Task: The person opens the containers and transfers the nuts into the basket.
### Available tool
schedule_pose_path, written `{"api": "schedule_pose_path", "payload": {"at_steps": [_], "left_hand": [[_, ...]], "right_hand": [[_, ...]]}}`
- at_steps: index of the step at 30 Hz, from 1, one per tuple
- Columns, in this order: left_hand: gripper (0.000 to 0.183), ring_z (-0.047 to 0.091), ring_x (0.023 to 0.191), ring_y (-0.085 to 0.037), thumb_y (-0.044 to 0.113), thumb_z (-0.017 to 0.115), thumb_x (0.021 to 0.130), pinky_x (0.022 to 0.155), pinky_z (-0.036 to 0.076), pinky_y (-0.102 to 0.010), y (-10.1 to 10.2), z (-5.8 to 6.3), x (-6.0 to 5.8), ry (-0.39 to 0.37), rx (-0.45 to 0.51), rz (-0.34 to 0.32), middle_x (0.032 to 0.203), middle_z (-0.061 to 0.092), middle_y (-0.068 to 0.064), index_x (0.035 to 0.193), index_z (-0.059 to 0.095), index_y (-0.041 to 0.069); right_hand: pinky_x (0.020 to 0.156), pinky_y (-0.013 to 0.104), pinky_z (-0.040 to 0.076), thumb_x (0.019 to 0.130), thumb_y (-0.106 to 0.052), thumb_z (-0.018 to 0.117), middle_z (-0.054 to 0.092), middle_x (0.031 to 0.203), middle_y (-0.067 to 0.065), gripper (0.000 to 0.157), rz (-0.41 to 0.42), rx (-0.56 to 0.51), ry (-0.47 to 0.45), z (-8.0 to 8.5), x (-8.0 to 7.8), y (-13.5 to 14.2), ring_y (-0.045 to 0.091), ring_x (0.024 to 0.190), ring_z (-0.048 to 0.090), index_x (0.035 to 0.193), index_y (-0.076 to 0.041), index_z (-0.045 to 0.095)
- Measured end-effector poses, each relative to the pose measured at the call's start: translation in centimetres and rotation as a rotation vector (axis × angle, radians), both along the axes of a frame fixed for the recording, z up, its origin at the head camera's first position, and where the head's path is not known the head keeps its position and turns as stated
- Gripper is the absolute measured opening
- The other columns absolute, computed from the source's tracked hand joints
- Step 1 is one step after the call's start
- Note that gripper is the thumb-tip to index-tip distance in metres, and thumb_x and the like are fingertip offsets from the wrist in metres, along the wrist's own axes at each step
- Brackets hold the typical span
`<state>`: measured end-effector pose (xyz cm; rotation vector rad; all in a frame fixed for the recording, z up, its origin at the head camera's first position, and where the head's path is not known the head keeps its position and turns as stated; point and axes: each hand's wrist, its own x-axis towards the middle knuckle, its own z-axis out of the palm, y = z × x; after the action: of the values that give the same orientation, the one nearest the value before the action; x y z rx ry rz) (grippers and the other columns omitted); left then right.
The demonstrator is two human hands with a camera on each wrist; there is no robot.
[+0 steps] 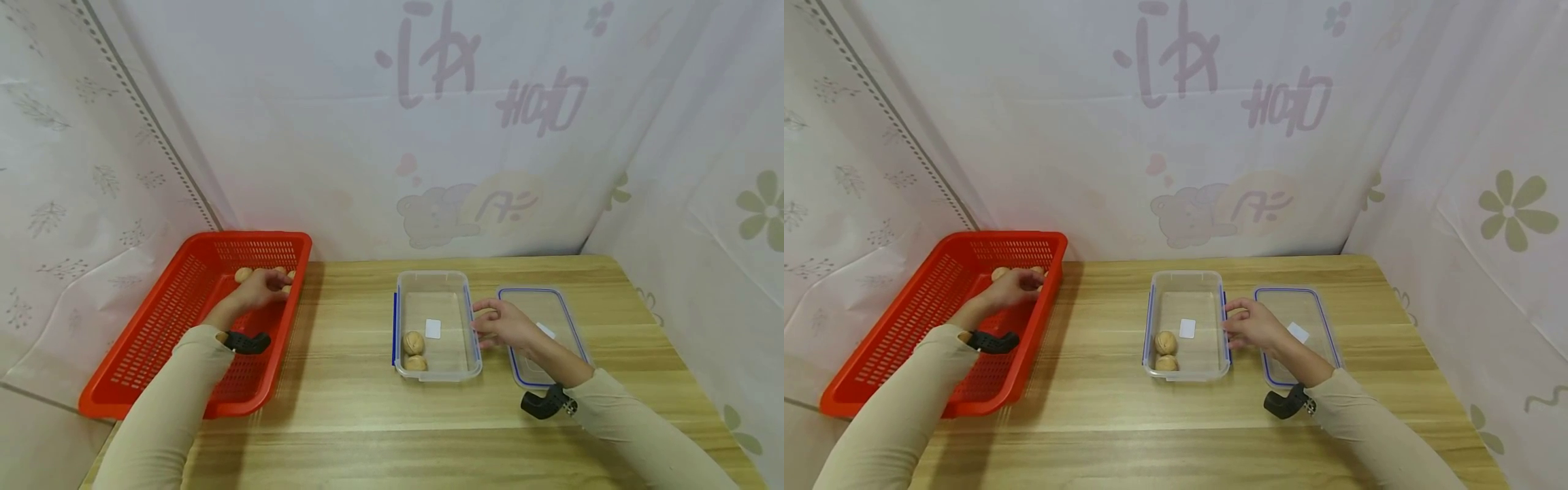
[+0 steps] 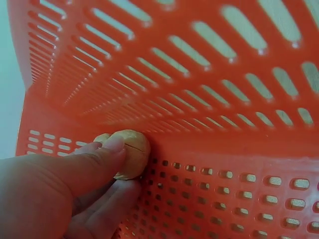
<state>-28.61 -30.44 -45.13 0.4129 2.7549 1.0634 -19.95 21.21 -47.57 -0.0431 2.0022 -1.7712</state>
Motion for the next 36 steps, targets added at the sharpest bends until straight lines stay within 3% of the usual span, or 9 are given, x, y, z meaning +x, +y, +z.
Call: {"api": "schedule_pose_path", "payload": {"at_steps": [6,12,18,27,31,36], "left_hand": [[0.035,0.058,0.116,-0.049,0.003,0.072,0.094,0.1,0.047,-0.058,0.0,0.6,0.3,-0.032,0.017,0.026,0.119,0.063,-0.034,0.121,0.061,-0.016],[0.035,0.059,0.12,-0.047,0.012,0.062,0.103,0.099,0.05,-0.055,-0.5,1.7,0.3,-0.055,0.014,0.089,0.125,0.063,-0.031,0.128,0.059,-0.012],[0.042,0.055,0.121,-0.045,0.022,0.053,0.108,0.096,0.049,-0.054,-0.5,4.3,0.4,-0.054,-0.004,0.109,0.133,0.057,-0.031,0.136,0.054,-0.009],[0.049,0.045,0.134,-0.047,0.032,0.048,0.109,0.107,0.038,-0.064,0.0,7.8,1.7,0.053,0.0,0.12,0.143,0.05,-0.029,0.141,0.051,-0.004],[0.051,0.043,0.135,-0.047,0.035,0.048,0.109,0.109,0.035,-0.065,0.6,8.9,2.2,0.078,-0.012,0.103,0.145,0.049,-0.028,0.143,0.051,-0.002],[0.05,0.042,0.137,-0.046,0.034,0.051,0.108,0.11,0.034,-0.065,1.9,9.9,2.5,0.097,-0.07,0.034,0.147,0.049,-0.026,0.145,0.05,-0.001]], "right_hand": [[0.073,0.035,0.062,0.099,0.002,0.06,0.064,0.096,0.009,0.049,-0.001,-0.003,-0.001,0.0,-0.1,0.0,0.017,0.082,0.064,0.141,0.011,0.037],[0.072,0.033,0.062,0.099,0.001,0.061,0.064,0.096,0.009,0.049,0.0,-0.001,0.003,0.0,-0.1,0.0,0.017,0.083,0.064,0.141,0.011,0.037],[0.072,0.033,0.062,0.099,0.002,0.06,0.064,0.096,0.009,0.048,0.0,-0.006,-0.003,0.0,0.0,0.0,0.017,0.081,0.064,0.141,0.011,0.037],[0.072,0.034,0.062,0.1,0.002,0.059,0.064,0.097,0.01,0.048,0.002,-0.006,0.0,0.0,0.0,0.1,0.016,0.081,0.063,0.141,0.011,0.037],[0.073,0.034,0.062,0.1,0.001,0.06,0.064,0.099,0.012,0.049,0.001,-0.006,-0.003,-0.1,0.0,0.1,0.017,0.082,0.063,0.141,0.011,0.037],[0.072,0.033,0.062,0.1,0.001,0.059,0.063,0.101,0.013,0.049,0.002,0.0,0.001,-0.1,-0.1,0.2,0.017,0.084,0.063,0.142,0.011,0.037]]}}
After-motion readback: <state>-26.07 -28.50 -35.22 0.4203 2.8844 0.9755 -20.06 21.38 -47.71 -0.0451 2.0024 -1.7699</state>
